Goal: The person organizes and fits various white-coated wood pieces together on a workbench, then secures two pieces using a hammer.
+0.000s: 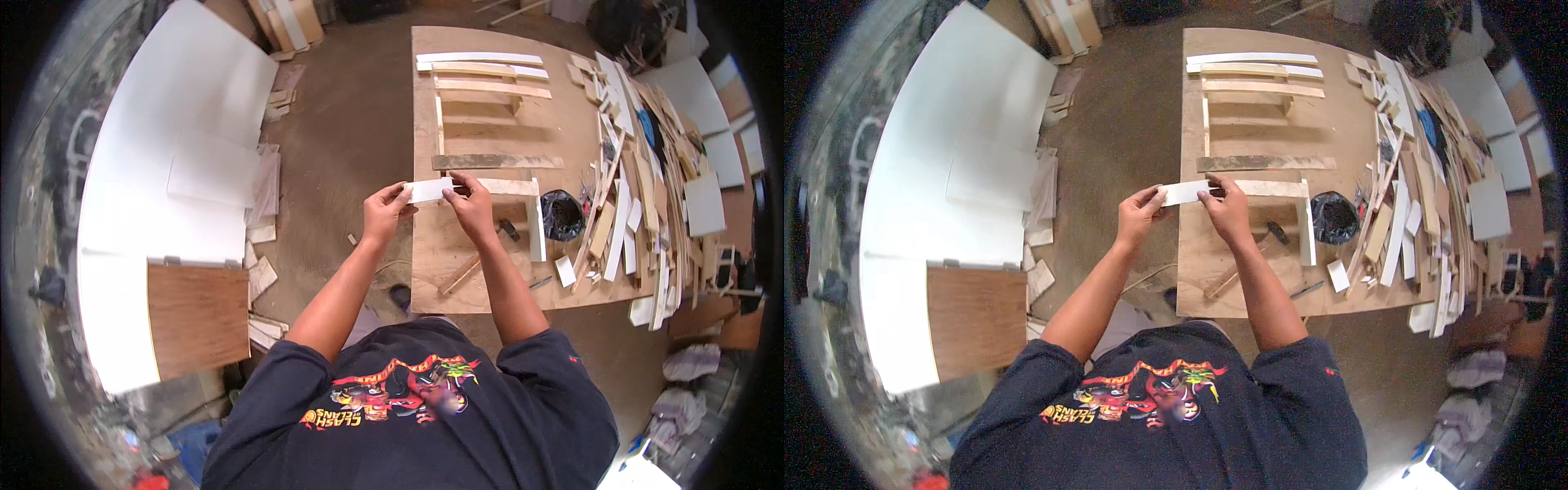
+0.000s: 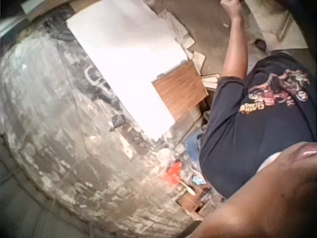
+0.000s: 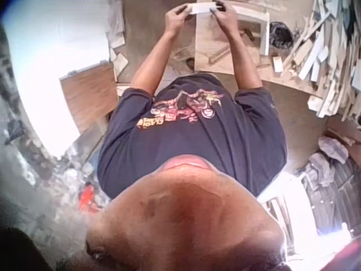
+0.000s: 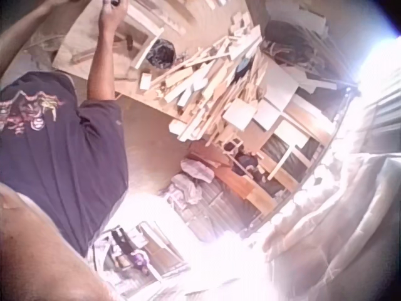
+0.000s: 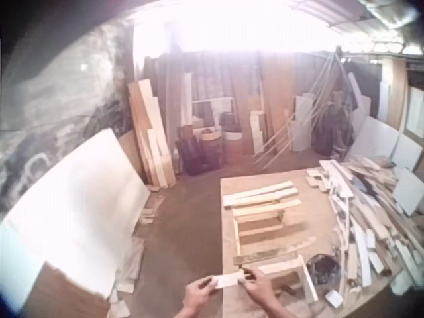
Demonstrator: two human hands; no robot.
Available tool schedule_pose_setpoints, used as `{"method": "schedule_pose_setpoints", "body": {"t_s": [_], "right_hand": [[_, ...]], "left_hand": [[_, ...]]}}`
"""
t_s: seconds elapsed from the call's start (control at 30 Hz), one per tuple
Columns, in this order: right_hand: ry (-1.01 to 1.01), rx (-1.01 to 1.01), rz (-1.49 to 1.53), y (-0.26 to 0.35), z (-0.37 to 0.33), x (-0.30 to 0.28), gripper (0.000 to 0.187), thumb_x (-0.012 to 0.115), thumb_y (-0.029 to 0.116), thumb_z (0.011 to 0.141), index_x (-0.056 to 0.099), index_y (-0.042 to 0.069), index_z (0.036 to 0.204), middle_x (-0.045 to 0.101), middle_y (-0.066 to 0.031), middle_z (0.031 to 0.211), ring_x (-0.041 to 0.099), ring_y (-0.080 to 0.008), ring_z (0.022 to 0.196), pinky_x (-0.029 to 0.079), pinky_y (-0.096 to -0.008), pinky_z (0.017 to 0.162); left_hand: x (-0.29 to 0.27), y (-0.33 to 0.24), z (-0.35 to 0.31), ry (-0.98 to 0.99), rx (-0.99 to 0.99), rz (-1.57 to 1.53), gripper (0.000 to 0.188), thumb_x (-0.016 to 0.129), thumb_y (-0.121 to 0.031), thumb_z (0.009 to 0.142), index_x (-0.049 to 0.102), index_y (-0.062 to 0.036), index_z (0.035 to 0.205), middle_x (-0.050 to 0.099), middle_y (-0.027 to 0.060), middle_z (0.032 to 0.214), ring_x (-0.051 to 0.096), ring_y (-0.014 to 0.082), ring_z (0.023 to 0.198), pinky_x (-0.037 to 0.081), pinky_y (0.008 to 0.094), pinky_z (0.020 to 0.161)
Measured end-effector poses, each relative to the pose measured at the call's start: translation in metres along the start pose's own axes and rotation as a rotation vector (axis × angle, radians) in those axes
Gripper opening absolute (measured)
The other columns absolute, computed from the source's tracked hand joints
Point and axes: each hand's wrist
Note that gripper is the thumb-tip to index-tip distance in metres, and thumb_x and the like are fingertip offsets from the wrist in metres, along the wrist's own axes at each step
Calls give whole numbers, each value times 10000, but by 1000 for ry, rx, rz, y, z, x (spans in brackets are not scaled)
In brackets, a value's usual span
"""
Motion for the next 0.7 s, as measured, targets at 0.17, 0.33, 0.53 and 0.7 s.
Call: {"method": "schedule_pose_setpoints", "body": {"t_s": [0.17, 0.33, 0.53, 0.7], "right_hand": [[-317, 85, 144, -17, 22, 24, 286, 716, 40, 820, 679, -49, 1090, 726, -156, 960, 692, -184, 851, 546, -305, 785], [-430, 218, 5, -9, 31, 61, 229, 720, 52, 830, 684, -56, 1030, 732, -124, 932, 686, -158, 831, 537, -285, 781], [-583, 256, 264, -38, 32, 152, 374, 681, 18, 850, 656, 13, 1223, 694, -57, 940, 626, -99, 807, 510, -260, 727], [-672, 314, 305, -34, 70, 176, 401, 685, 33, 851, 632, 15, 1248, 667, -39, 851, 607, -82, 757, 486, -242, 653]], "left_hand": [[-15, 10, 59, 187, -104, -47, 322, 688, -188, 934, 658, 29, 1170, 684, 79, 1036, 658, 128, 856, 608, 306, 762], [-56, 12, 112, 352, -261, 31, 320, 690, -179, 932, 652, 41, 1161, 675, 69, 978, 650, 124, 788, 610, 311, 758], [-112, 8, 159, 462, -370, 69, 311, 719, -140, 905, 653, 58, 1135, 680, 68, 890, 654, 124, 713, 603, 293, 708], [-119, -4, 196, 479, -465, 17, 320, 726, -136, 900, 646, 70, 1131, 678, 70, 881, 650, 120, 710, 586, 280, 684]]}}
Point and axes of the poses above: each hand's wrist, its own z-axis towards the middle knuckle, its own x-axis out of the palm, y = z × x
